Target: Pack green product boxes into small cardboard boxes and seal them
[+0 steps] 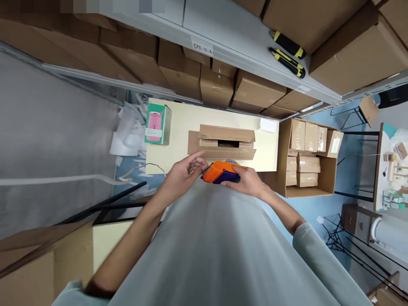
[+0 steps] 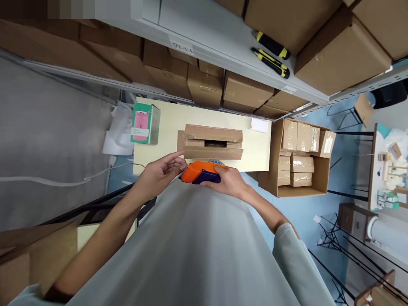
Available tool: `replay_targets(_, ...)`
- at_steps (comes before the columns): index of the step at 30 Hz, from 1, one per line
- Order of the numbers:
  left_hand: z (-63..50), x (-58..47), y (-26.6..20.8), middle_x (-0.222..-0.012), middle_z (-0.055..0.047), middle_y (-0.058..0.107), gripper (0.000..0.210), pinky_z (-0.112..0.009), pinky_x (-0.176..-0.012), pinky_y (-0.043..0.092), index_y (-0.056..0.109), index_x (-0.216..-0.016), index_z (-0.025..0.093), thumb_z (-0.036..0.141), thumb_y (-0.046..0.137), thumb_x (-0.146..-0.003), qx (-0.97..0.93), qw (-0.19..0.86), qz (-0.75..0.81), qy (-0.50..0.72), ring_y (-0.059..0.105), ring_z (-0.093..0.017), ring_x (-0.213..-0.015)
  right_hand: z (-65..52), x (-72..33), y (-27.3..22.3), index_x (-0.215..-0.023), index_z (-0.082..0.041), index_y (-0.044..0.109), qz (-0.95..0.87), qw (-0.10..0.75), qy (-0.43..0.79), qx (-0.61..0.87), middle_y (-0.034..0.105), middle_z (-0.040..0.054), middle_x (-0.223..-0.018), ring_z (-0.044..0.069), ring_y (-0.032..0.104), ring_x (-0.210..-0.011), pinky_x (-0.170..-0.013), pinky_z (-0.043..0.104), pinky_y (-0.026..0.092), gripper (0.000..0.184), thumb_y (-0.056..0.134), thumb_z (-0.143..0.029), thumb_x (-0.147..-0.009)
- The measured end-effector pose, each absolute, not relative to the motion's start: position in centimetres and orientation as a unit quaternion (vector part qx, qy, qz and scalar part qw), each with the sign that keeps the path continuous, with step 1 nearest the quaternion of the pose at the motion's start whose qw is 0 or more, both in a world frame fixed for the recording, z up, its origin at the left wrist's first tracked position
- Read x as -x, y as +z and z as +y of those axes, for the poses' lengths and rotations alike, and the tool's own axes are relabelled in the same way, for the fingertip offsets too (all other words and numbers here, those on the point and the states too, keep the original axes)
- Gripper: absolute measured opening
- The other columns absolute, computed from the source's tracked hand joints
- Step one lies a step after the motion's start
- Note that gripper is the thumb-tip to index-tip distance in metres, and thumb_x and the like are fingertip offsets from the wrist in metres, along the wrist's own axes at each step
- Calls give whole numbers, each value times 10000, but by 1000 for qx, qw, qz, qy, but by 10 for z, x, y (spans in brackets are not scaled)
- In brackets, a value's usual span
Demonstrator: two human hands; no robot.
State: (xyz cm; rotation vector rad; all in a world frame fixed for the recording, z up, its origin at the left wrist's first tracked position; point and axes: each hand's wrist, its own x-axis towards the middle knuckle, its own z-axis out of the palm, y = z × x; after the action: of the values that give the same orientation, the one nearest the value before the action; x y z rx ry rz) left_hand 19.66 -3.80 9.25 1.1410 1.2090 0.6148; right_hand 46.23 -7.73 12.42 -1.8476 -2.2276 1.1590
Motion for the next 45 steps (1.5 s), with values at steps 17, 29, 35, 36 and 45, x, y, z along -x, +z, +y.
replay_targets(17, 9, -186, 59, -1128, -129, 817, 743, -461, -1077, 624, 799, -1207, 154, 497, 1046, -596, -292, 698, 536, 376, 766, -264, -1077, 43, -494, 199, -976, -189, 710, -620, -130, 583, 509, 781, 30, -792, 177, 710, -669, -632, 275, 501, 610, 771, -793, -911)
replay_targets(29, 46, -152, 35, -996, -76, 790, 447, -407, -1073, 630, 781, -1035, 145, 215, 996, -649, -175, 697, 581, 382, 760, -206, -1036, 98, -496, 186, -904, -185, 712, -612, -187, 585, 498, 767, 23, -726, 186, 734, -650, -611, 268, 543, 651, 797, -829, -858)
replay_targets(35, 49, -137, 25, -982, -60, 788, 356, -440, -1145, 611, 777, -969, 170, 159, 969, -670, -183, 692, 594, 367, 762, -231, -1094, 107, -495, 178, -876, -180, 728, -617, -199, 568, 507, 770, 30, -736, 186, 727, -647, -605, 267, 541, 682, 823, -852, -809)
replay_targets(36, 49, -138, 24, -987, -63, 789, 354, -439, -1146, 611, 774, -972, 168, 155, 964, -673, -178, 694, 595, 365, 762, -226, -1087, 109, -495, 173, -875, -180, 732, -615, -203, 568, 507, 768, 29, -731, 184, 723, -644, -605, 266, 540, 687, 829, -856, -798)
replay_targets(45, 44, -145, -10, -1027, -100, 788, 411, -450, -1054, 657, 731, -996, 156, 173, 970, -662, -162, 688, 617, 346, 768, -278, -1137, 113, -493, 117, -826, -164, 729, -626, -223, 547, 509, 745, 33, -732, 155, 657, -661, -632, 260, 498, 781, 812, -932, -711)
